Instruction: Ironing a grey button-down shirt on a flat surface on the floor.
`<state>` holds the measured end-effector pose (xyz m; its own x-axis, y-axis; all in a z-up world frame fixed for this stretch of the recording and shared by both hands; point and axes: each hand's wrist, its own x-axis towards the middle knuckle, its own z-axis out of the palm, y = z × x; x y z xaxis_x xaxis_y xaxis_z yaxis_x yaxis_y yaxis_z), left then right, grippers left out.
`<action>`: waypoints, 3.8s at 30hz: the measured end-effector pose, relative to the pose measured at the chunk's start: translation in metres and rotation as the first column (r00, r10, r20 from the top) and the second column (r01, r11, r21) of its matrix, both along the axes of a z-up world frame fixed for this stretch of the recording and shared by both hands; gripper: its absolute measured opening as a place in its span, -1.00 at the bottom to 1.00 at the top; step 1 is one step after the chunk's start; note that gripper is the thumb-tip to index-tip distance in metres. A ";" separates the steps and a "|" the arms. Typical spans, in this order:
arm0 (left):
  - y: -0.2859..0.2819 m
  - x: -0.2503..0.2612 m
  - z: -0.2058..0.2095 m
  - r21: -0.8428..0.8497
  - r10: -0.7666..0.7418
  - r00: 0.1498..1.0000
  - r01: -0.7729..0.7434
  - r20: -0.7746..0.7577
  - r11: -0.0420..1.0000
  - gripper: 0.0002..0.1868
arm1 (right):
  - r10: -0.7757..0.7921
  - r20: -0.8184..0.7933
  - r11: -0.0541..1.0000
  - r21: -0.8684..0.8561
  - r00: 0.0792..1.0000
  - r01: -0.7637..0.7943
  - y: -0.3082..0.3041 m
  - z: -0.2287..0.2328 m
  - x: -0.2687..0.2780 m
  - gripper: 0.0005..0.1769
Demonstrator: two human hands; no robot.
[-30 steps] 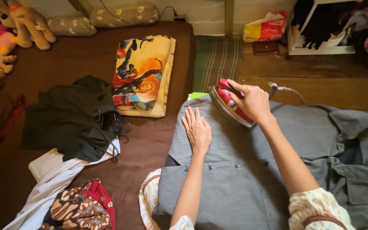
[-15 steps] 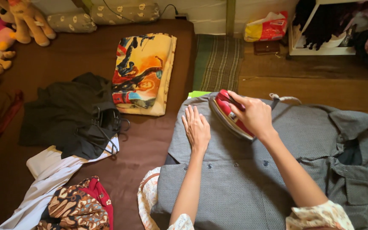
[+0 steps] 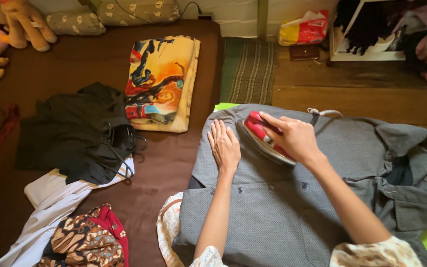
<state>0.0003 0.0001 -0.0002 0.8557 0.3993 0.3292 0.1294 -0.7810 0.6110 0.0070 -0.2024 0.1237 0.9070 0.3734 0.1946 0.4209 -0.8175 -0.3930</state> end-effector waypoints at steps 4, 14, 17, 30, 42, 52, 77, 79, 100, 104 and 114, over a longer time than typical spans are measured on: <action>0.001 -0.001 0.000 -0.034 0.000 1.000 0.000 0.002 0.999 -0.42 | 0.004 0.088 0.994 0.105 0.996 -0.013 0.009 -0.009 0.019 -0.51; 0.008 0.005 -0.006 -0.212 0.018 0.987 0.016 0.160 0.977 -0.41 | 0.382 -0.202 0.918 0.194 0.902 -0.346 -0.055 0.013 0.017 -0.45; 0.008 0.005 -0.010 -0.137 -0.013 0.994 0.028 0.110 0.990 -0.44 | 0.378 -0.278 0.925 0.155 0.883 -0.347 -0.074 0.019 0.016 -0.42; 0.004 -0.003 -0.005 0.168 -0.059 0.997 0.050 0.049 0.984 -0.47 | 0.369 -0.147 0.909 0.265 0.918 -0.323 -0.087 0.016 0.016 -0.49; 0.006 -0.004 -0.008 0.169 -0.054 0.998 0.048 0.032 0.984 -0.45 | 0.005 -0.120 0.995 0.101 0.993 0.007 -0.113 0.004 0.026 -0.44; 0.007 0.000 -0.011 0.178 -0.053 0.998 0.046 0.037 0.983 -0.46 | -0.018 -0.331 0.999 -0.033 0.944 0.007 -0.147 0.003 0.032 -0.37; -0.004 -0.005 0.001 0.242 -0.217 0.974 0.226 -0.063 0.944 -0.32 | 0.050 -0.495 0.998 -0.016 0.868 -0.066 -0.165 0.017 0.028 -0.43; -0.004 -0.005 0.002 0.241 -0.223 0.973 0.231 -0.059 0.943 -0.32 | 0.073 -0.468 0.997 0.029 0.881 -0.068 -0.165 0.015 0.026 -0.42; -0.004 -0.006 0.003 0.244 -0.211 0.975 0.221 -0.067 0.944 -0.33 | -0.288 -0.024 0.956 0.040 0.957 0.289 -0.167 0.001 0.002 -0.44; -0.004 -0.006 0.003 0.242 -0.217 0.975 0.220 -0.038 0.945 -0.33 | -0.337 -0.116 0.941 -0.058 0.934 0.332 -0.189 -0.003 0.005 -0.37; -0.004 -0.005 -0.002 0.275 -0.201 0.979 0.200 -0.022 0.941 -0.37 | -0.418 0.156 0.908 0.072 0.895 0.412 -0.162 -0.011 0.001 -0.45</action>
